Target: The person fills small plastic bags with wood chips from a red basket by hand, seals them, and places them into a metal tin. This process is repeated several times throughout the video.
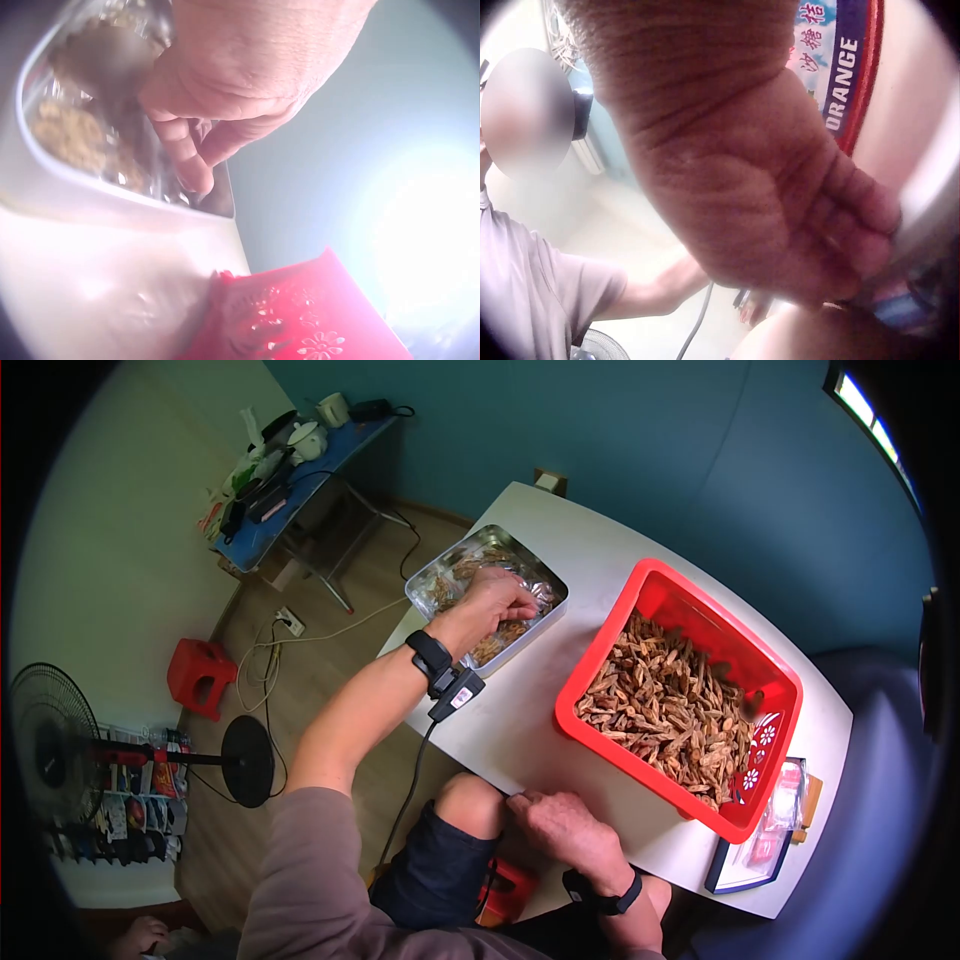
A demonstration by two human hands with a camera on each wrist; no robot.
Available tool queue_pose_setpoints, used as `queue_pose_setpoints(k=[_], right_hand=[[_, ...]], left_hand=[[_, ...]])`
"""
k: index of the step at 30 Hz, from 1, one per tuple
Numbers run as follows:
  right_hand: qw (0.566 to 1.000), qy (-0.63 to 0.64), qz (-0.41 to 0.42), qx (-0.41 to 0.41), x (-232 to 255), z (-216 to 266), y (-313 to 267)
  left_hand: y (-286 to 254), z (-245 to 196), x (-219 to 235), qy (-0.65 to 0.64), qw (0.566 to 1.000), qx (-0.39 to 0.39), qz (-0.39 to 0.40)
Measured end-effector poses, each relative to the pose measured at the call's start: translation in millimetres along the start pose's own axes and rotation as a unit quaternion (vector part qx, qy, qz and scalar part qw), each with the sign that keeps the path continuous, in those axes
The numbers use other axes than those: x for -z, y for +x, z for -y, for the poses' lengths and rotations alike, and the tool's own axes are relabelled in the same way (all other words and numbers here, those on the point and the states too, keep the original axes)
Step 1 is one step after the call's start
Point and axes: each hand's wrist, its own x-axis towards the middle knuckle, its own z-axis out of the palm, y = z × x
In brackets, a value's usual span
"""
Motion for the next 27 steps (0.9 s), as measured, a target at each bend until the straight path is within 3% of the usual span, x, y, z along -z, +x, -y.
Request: queue_pose_setpoints(k=[6,15,21,27], right_hand=[[1.000,0.005,0.000,0.003,-1,-1,0],[1.000,-0.002,0.004,-0.004,0,1,1],[1.000,-0.002,-0.012,0.006,-3,-1,-1],[1.000,-0.010,-0.006,0.000,-5,0,-1]], left_hand=[[0,9,-2,0.003,1.000,-0.010,0.020],[-3,11,-1,0.104,0.994,0.002,0.034],[-8,6,-1,0.262,0.962,-0.071,0.010],[-9,5,4,0.397,0.901,-0.173,-0.027]])
